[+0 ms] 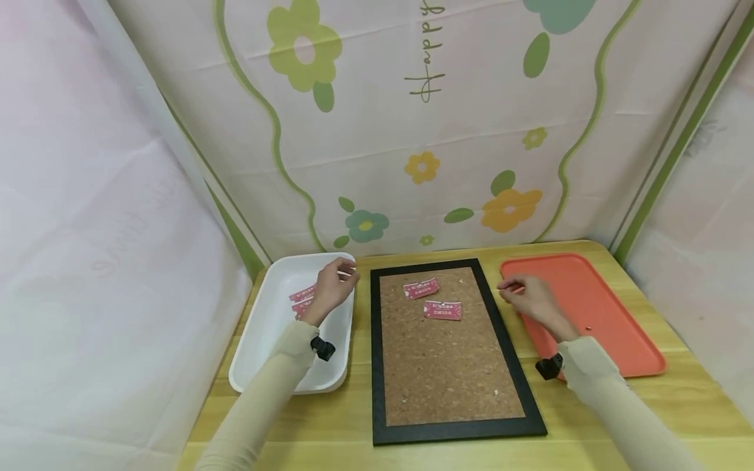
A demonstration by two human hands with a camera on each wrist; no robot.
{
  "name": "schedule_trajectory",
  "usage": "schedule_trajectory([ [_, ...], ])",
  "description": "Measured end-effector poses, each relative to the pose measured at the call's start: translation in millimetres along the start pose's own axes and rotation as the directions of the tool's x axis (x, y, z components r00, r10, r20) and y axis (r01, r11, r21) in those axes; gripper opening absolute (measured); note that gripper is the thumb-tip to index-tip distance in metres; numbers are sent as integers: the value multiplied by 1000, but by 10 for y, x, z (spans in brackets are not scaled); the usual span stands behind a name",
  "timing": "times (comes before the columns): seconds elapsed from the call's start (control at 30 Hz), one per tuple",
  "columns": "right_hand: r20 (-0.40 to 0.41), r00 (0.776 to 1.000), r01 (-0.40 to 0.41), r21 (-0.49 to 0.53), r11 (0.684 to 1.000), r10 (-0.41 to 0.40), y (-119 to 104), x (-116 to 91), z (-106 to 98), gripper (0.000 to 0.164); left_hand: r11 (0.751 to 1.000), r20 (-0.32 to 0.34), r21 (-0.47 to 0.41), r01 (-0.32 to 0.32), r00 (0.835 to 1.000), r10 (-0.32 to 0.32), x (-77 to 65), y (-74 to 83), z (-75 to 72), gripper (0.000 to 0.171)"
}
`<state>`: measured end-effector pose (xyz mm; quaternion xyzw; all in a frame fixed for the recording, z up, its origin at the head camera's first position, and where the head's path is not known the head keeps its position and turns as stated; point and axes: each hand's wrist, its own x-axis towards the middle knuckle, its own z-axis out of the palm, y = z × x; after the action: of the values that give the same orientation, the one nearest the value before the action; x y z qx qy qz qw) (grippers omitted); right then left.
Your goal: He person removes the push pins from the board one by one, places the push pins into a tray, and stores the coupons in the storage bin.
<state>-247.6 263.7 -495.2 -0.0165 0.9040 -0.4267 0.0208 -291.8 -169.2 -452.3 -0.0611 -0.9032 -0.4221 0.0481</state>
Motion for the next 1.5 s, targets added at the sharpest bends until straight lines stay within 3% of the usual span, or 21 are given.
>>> schedule_trajectory([
  [0.4, 27, 999, 29, 76, 997, -31, -84, 163, 309, 28, 998, 112, -28, -53, 992, 56, 31, 151, 332, 27],
  [0.63, 19, 999, 40, 58, 997, -41, -151, 202, 513, 21, 998, 181, -58, -1, 983, 12, 29, 245, 433, 31],
  [0.83, 23, 999, 26, 63, 998, -28, -152, 218, 579, 21, 998, 222, -61, -28, 974, 41, -7, 298, 600, 34],
  [1.07, 35, 999, 14, 87, 996, -18, -170, 246, 673, 21, 999, 255, -19, -25, 967, 29, -22, 299, 745, 32],
  [1.27, 60, 998, -7, 105, 994, 1, -185, 261, 781, 21, 998, 276, -57, -1, 961, 17, -40, 288, 834, 35],
  [1.5, 91, 996, -37, 129, 991, 25, -188, 289, 900, 22, 999, 296, -48, -11, 955, 25, -27, 273, 1048, 34],
])
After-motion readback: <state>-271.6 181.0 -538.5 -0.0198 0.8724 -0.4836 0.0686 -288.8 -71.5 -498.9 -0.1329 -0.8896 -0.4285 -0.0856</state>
